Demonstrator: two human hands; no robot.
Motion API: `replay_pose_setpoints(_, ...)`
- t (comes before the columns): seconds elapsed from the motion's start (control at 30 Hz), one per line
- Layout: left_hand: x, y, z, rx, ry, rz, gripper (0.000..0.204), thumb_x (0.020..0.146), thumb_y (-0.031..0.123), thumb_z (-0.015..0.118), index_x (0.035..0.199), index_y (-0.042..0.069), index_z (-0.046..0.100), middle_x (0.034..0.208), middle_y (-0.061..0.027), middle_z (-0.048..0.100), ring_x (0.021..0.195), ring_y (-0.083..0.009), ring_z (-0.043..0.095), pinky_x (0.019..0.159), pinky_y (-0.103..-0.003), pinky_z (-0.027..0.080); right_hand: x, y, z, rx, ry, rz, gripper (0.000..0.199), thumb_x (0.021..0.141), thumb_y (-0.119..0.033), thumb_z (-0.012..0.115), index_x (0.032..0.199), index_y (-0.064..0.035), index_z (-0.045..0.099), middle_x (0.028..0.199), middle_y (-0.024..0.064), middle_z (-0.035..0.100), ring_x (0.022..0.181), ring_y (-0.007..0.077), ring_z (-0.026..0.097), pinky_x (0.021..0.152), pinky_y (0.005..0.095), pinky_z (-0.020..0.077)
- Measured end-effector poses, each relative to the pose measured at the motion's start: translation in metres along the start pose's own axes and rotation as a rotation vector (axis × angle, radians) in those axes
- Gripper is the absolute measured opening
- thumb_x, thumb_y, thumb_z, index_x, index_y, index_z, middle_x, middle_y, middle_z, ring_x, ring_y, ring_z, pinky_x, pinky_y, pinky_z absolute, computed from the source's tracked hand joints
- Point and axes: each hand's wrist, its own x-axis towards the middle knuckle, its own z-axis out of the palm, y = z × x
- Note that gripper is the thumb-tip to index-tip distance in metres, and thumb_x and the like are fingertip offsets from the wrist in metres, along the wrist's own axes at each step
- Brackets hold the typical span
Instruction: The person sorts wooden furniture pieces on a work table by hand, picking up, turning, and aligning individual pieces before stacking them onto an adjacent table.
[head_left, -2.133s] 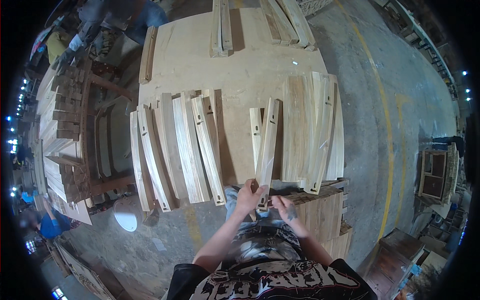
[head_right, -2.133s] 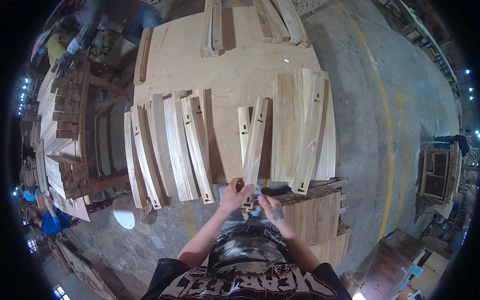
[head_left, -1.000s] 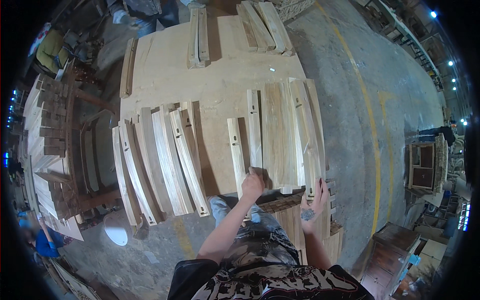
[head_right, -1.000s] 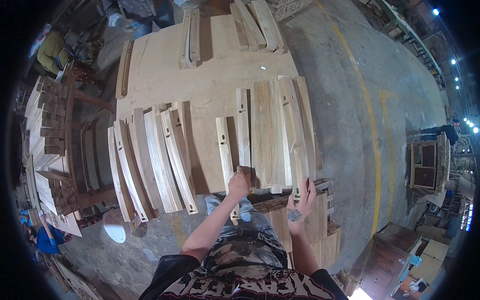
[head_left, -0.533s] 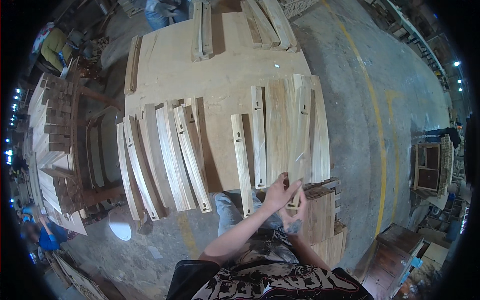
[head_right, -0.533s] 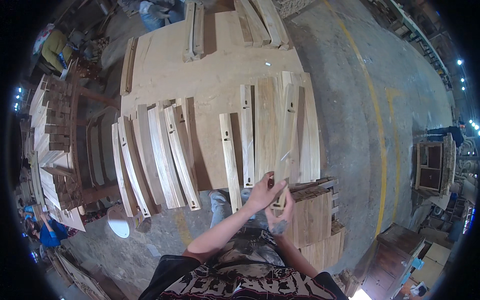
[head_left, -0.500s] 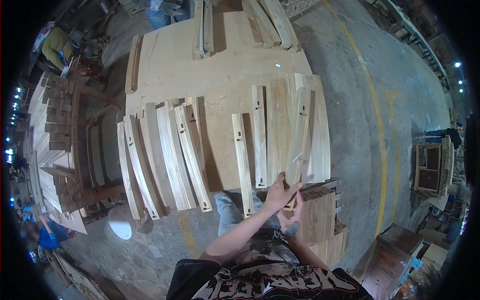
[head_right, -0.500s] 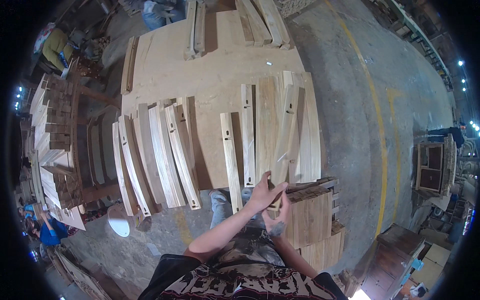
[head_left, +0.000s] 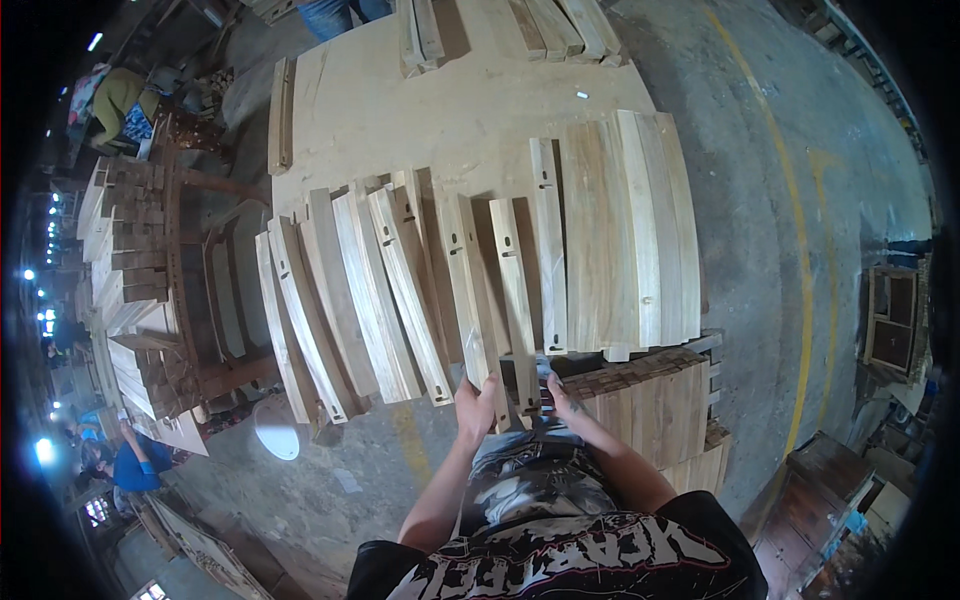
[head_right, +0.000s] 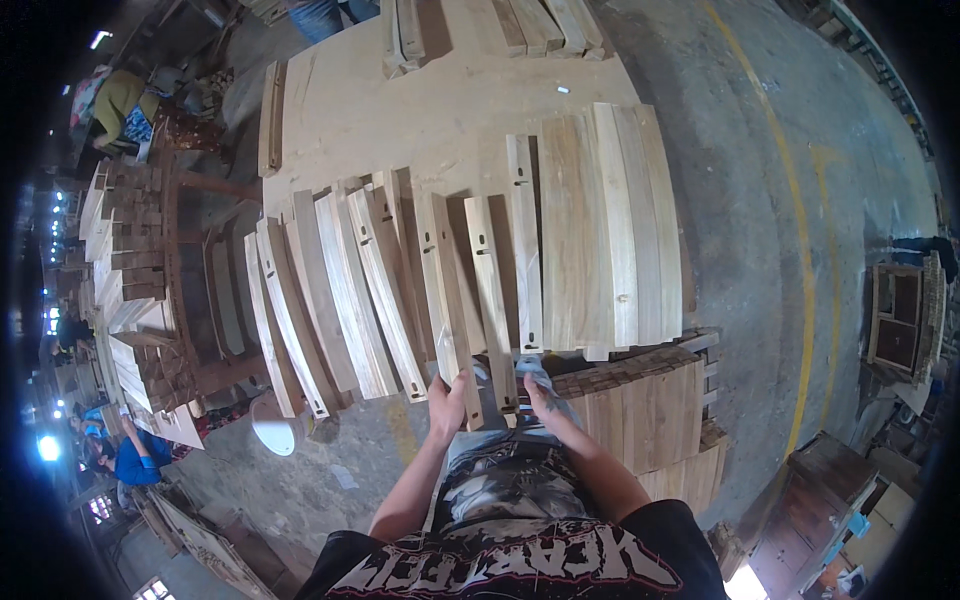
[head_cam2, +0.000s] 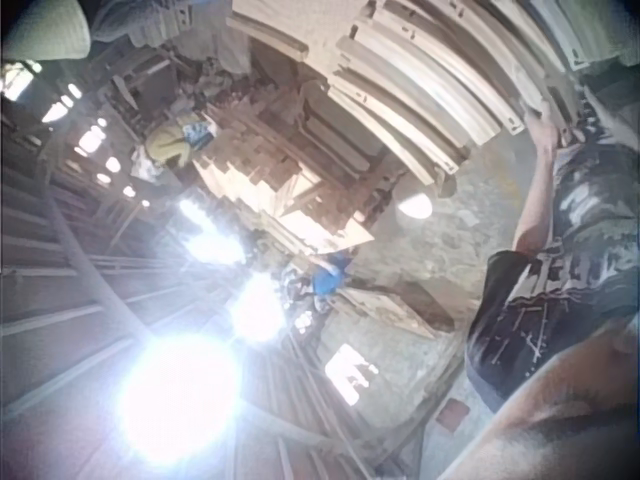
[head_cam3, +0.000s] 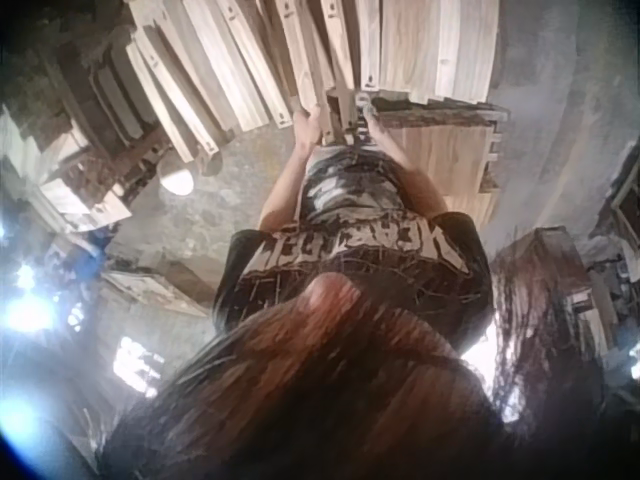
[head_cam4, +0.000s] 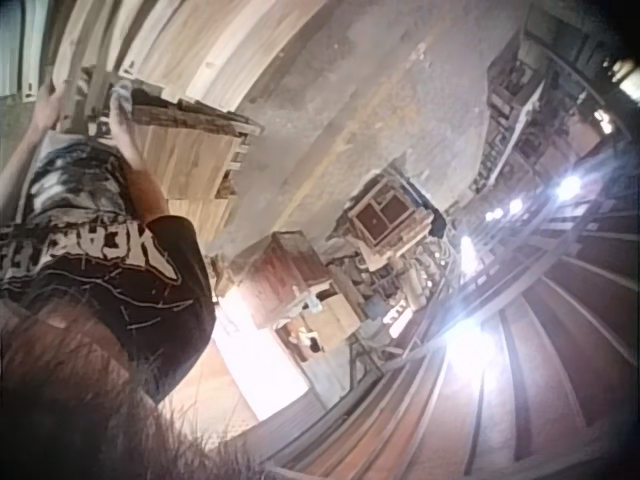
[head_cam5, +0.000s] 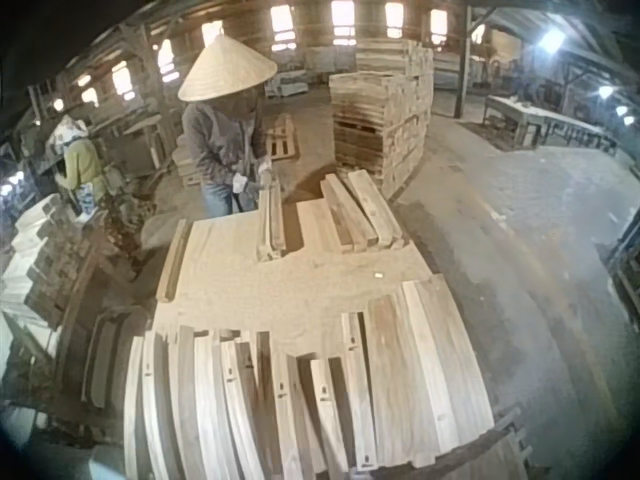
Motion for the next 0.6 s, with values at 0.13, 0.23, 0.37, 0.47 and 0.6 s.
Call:
replay_pose_setpoints(0.13,0.013,0.014,0.012,0.471,-0.001,-0.127,0.046,0.092,0.03,0.063,0.12,-0.006,0.054,0.106,-0.0151,0.067,0.097,-0.0198,0.064,0.088,-0.031,0.048,0.017,0.005,0.011,0.103,-0.125,0.122,0.078,0.093,-0.072,0.028,0.142,-0.0134,0.045,0.131,0.0088,0.056,0.117,0.0205,0.056,0.093,0.0396,0.049)
replay_pose_setpoints(0.23,0.022,-0.037,0.011,-0.05,0.013,0.156,0.049,0.093,0.036,0.061,0.118,-0.006,0.055,0.104,-0.0129,0.068,0.093,-0.0195,0.065,0.086,-0.032,0.049,-0.005,-0.02,0.038,0.101,-0.138,0.173,0.079,0.093,-0.072,0.025,0.144,-0.0154,0.044,0.136,0.0087,0.054,0.121,0.0217,0.055,0.1,0.0412,0.0452)
replay_pose_setpoints(0.37,0.03,-0.06,0.008,-0.455,-0.325,-0.404,0.042,0.091,0.028,0.068,0.113,-0.006,0.059,0.102,-0.0092,0.068,0.091,-0.0129,0.063,0.083,-0.028,0.049,-0.015,-0.025,0.016,0.081,-0.033,0.099,0.073,0.098,-0.065,0.022,0.143,-0.0127,0.045,0.134,0.0096,0.057,0.125,0.0243,0.053,0.104,0.0377,0.0416)
replay_pose_setpoints(0.47,0.024,-0.062,0.002,-0.321,-0.306,-0.26,0.037,0.088,0.024,0.071,0.109,-0.005,0.061,0.099,-0.0091,0.069,0.087,-0.0129,0.065,0.077,-0.029,0.052,-0.017,-0.014,0.005,-0.396,0.051,-0.22,0.068,0.099,-0.059,0.032,0.136,-0.0046,0.051,0.127,0.0181,0.06,0.124,0.0322,0.054,0.104,0.0391,0.0396)
replay_pose_setpoints(0.6,0.001,-0.022,0.009,0.017,0.078,-0.066,0.041,0.086,0.027,0.072,0.108,-0.006,0.061,0.092,-0.0128,0.07,0.083,-0.0194,0.067,0.074,-0.035,0.054,-0.032,-0.024,0.007,-0.506,0.126,-0.242,0.068,0.096,-0.059,0.04,0.134,-0.0044,0.052,0.126,0.0207,0.06,0.122,0.0331,0.055,0.104,0.0397,0.0396)
